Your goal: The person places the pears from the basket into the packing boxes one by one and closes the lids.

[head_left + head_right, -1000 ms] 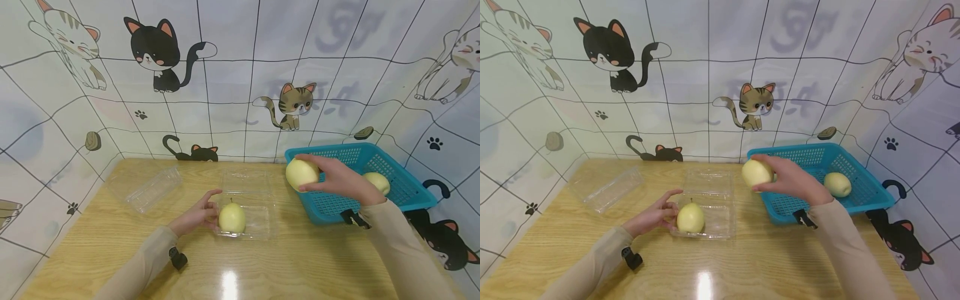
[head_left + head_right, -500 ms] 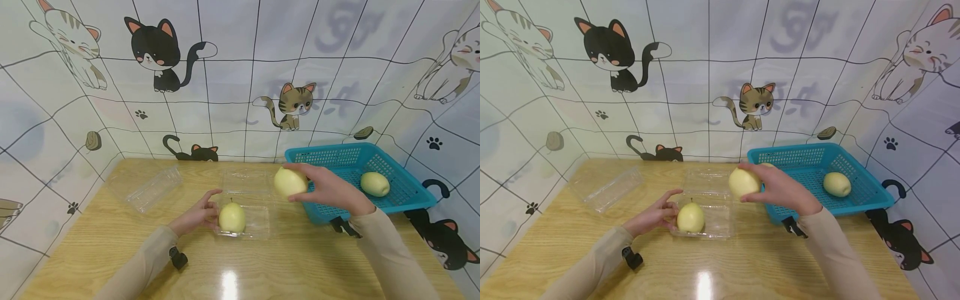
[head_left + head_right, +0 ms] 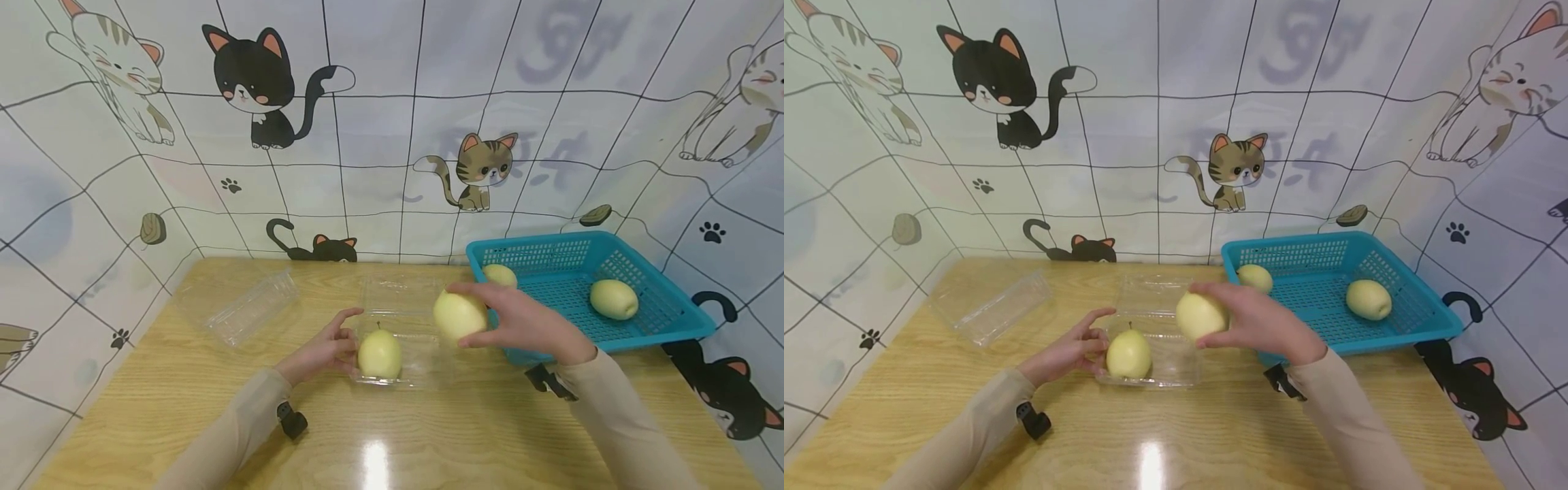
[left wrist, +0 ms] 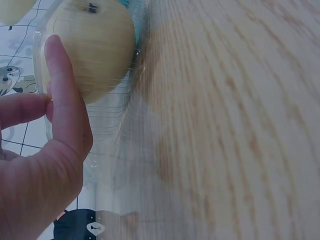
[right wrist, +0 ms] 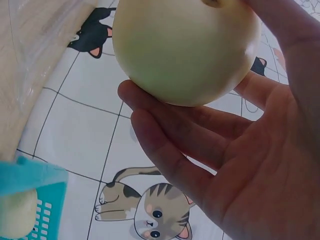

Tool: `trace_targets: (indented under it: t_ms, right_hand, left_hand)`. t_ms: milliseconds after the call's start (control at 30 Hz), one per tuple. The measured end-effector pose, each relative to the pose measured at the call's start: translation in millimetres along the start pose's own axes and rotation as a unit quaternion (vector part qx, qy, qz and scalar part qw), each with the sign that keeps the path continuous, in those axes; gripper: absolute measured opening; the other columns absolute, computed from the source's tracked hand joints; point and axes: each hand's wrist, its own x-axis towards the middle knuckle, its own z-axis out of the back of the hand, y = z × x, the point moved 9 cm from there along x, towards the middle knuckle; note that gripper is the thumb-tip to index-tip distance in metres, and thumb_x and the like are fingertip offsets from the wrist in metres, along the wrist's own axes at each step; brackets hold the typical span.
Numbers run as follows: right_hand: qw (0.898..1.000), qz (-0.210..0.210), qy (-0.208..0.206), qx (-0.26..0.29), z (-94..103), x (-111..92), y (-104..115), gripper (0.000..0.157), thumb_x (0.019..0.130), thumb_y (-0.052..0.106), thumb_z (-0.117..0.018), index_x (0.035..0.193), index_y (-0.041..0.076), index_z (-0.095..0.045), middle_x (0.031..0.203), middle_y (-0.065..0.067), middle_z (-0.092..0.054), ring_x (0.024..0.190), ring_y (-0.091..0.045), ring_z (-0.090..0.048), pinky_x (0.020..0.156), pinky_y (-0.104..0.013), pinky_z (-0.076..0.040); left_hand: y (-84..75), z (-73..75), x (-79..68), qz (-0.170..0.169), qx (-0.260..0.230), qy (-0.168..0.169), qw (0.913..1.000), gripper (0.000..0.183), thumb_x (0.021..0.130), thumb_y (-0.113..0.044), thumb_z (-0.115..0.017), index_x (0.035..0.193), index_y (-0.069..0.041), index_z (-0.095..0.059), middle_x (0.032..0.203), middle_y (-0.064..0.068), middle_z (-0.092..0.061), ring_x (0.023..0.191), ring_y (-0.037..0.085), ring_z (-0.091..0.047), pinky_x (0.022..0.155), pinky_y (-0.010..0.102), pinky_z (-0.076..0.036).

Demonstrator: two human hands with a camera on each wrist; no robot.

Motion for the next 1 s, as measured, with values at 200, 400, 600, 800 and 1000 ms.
trace_targets:
  t_ms: [200, 400, 600, 800, 1000]
  right_hand:
    - [1.0, 0.003, 0.006, 0.009, -11.5, 3.0, 1.7, 0.074, 0.077, 0.043, -0.08, 0.137, 0.012, -0.052, 0.128, -0.005, -0.058, 0.107, -0.022, -0.057, 0.083, -0.044, -0.051]
    - [1.0, 0.005, 0.009, -0.001, -22.3, 4.8, 3.8, 0.073, 0.076, 0.041, -0.082, 0.136, 0.011, -0.053, 0.125, -0.006, -0.06, 0.106, -0.022, -0.058, 0.083, -0.042, -0.051]
    - [1.0, 0.01, 0.002, 0.011, -35.4, 6.8, 2.1, 0.074, 0.076, 0.046, -0.08, 0.136, 0.013, -0.053, 0.125, -0.004, -0.06, 0.107, -0.022, -0.058, 0.083, -0.041, -0.051]
    - [1.0, 0.001, -0.005, 0.015, -49.7, 8.5, -2.3, 0.076, 0.074, 0.048, -0.08, 0.137, 0.014, -0.052, 0.127, -0.006, -0.06, 0.11, -0.024, -0.058, 0.085, -0.044, -0.051]
    - [1.0, -0.004, -0.016, -0.006, -64.3, 8.9, -5.5, 0.077, 0.074, 0.046, -0.081, 0.139, 0.016, -0.051, 0.129, -0.011, -0.058, 0.112, -0.029, -0.058, 0.083, -0.047, -0.051]
  left_hand:
    - [-0.5, -0.4, -0.7, 0.002, 0.0, 0.001, 1.0, 0.067, 0.096, 0.001, -0.049, 0.152, -0.015, -0.016, 0.097, 0.01, -0.042, 0.077, 0.019, -0.046, 0.07, 0.044, -0.058]
    - [-0.8, -1.1, 0.0, 0.003, 0.003, 0.0, 1.0, 0.067, 0.096, 0.001, -0.049, 0.152, -0.015, -0.016, 0.096, 0.009, -0.042, 0.077, 0.019, -0.045, 0.07, 0.043, -0.058]
    - [-3.7, -2.3, -0.7, 0.002, 0.004, 0.002, 1.0, 0.067, 0.095, 0.0, -0.048, 0.152, -0.014, -0.015, 0.095, 0.009, -0.041, 0.078, 0.019, -0.045, 0.069, 0.041, -0.058]
    - [-2.8, -2.0, -0.6, 0.004, 0.006, 0.002, 1.0, 0.067, 0.095, 0.0, -0.048, 0.152, -0.015, -0.016, 0.096, 0.009, -0.042, 0.079, 0.019, -0.044, 0.07, 0.042, -0.058]
    - [-2.3, -2.4, -0.5, -0.001, 0.002, 0.006, 1.0, 0.068, 0.095, 0.001, -0.049, 0.152, -0.014, -0.015, 0.095, 0.009, -0.041, 0.079, 0.019, -0.045, 0.071, 0.043, -0.058]
